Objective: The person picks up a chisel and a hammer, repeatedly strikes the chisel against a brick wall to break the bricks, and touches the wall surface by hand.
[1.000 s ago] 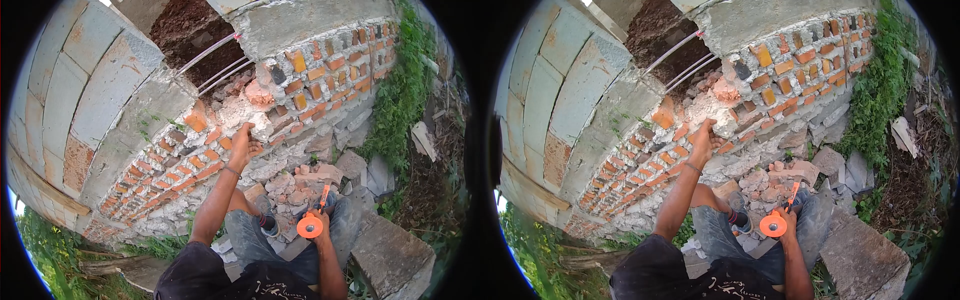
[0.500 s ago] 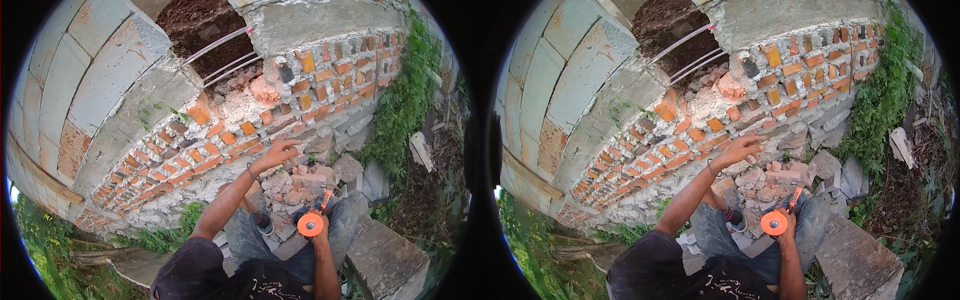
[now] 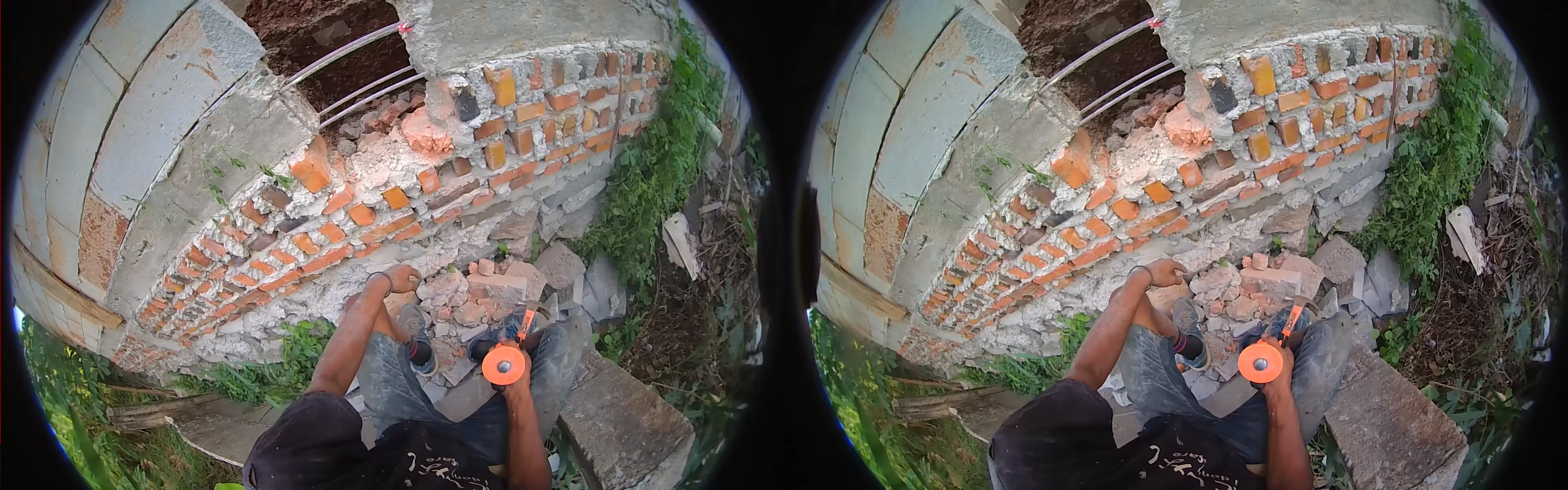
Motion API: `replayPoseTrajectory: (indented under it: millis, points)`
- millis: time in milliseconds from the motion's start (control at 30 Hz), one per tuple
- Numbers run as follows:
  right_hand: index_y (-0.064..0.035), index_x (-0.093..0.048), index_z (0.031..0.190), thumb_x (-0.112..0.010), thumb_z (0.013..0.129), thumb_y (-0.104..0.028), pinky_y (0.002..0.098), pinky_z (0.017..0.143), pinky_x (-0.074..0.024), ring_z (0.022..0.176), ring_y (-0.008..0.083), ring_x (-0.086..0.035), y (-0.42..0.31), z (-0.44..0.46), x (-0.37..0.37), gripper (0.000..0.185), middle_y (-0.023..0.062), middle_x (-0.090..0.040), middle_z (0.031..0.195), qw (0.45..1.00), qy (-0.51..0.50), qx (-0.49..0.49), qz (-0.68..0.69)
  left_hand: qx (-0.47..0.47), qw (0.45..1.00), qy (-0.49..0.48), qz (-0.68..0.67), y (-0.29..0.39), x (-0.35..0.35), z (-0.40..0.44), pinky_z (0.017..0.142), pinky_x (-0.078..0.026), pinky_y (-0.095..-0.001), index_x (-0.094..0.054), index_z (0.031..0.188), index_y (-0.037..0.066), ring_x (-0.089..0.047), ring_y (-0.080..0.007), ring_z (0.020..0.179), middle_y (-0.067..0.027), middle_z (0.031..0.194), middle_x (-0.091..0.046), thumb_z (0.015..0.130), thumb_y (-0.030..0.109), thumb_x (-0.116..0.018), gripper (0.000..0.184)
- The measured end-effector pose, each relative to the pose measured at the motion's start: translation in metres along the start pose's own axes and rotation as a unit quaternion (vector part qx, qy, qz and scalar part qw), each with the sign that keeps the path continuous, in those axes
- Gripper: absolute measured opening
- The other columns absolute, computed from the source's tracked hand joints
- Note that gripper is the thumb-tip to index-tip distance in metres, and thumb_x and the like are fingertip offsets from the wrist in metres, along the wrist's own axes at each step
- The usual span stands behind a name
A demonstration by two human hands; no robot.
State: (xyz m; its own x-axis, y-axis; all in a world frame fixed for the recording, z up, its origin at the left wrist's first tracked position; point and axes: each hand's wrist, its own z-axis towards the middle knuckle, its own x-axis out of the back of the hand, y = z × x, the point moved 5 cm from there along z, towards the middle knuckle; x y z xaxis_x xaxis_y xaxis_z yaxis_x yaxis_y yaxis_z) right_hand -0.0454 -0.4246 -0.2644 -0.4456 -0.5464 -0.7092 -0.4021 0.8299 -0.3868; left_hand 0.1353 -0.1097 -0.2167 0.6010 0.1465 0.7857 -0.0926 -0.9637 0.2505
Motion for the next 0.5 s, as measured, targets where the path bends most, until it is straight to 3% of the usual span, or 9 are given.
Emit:
replayPoseTrajectory:
  millis: [100, 133, 500]
  points:
    - [-0.0009, -0.058, 0.087, -0.065, 0.082, -0.013, 0.0308, 0.057, -0.0525, 0.063, 0.0204, -0.062, 0.001, 0.001, 0.0, 0.015, 0.0083, -0.059, 0.071, 1.0, -0.01, -0.01, 0.006, -0.041, 0.996, 0.066, -0.047, 0.0, -0.001, 0.01, 0.095, -0.045, -0.0398, -0.063, 0.119, 0.016, -0.058, -0.0337, 0.109, -0.0181, 0.116, -0.062, 0.079, 0.031, -0.064, 0.043]
    - [0.0002, -0.058, 0.089, -0.065, 0.082, -0.013, 0.0311, 0.058, -0.0527, 0.065, 0.0214, -0.062, 0.001, 0.0, 0.0, 0.017, 0.0092, -0.059, 0.072, 0.999, -0.02, -0.014, 0.026, -0.045, 0.994, 0.089, -0.045, 0.003, 0.002, 0.009, 0.092, -0.047, -0.0391, -0.06, 0.122, 0.01, -0.06, -0.0344, 0.105, -0.0204, 0.113, -0.063, 0.079, 0.025, -0.064, 0.046]
    - [-0.0024, -0.059, 0.107, -0.055, 0.091, -0.021, 0.0323, 0.066, -0.0563, 0.078, 0.0227, -0.065, 0.008, 0.011, 0.018, 0.025, 0.0092, -0.063, 0.089, 0.997, -0.072, 0.008, 0.012, -0.039, 0.996, 0.075, -0.022, 0.02, -0.011, 0.01, 0.09, -0.048, -0.0411, -0.065, 0.114, 0.013, -0.06, -0.0342, 0.104, -0.0172, 0.109, -0.065, 0.075, 0.025, -0.062, 0.041]
